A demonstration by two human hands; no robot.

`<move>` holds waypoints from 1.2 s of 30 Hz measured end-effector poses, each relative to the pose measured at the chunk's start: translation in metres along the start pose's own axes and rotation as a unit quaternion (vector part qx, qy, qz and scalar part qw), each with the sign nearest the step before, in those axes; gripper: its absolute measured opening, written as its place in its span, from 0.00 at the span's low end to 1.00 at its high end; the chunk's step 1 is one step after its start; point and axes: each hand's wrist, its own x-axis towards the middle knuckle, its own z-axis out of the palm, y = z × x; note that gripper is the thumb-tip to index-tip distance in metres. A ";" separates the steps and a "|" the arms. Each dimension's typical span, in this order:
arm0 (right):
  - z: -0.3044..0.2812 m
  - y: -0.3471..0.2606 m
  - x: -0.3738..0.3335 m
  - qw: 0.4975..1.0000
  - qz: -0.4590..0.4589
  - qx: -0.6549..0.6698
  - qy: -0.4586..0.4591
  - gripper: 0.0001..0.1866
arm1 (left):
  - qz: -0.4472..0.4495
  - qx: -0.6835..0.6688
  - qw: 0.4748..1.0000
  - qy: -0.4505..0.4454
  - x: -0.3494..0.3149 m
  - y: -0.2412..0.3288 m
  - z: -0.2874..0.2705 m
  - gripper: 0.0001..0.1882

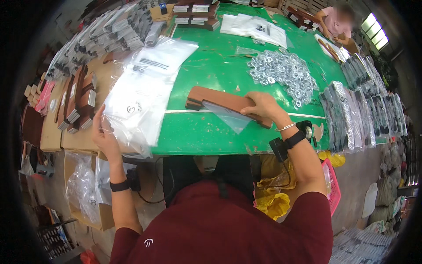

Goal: The person is packaging wooden furniture components into plastic bags and sealing them with tape.

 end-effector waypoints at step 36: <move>0.059 -0.130 -0.105 0.789 0.116 0.572 -0.194 0.30 | 0.191 0.135 0.914 -0.331 -0.107 0.109 0.071 0.18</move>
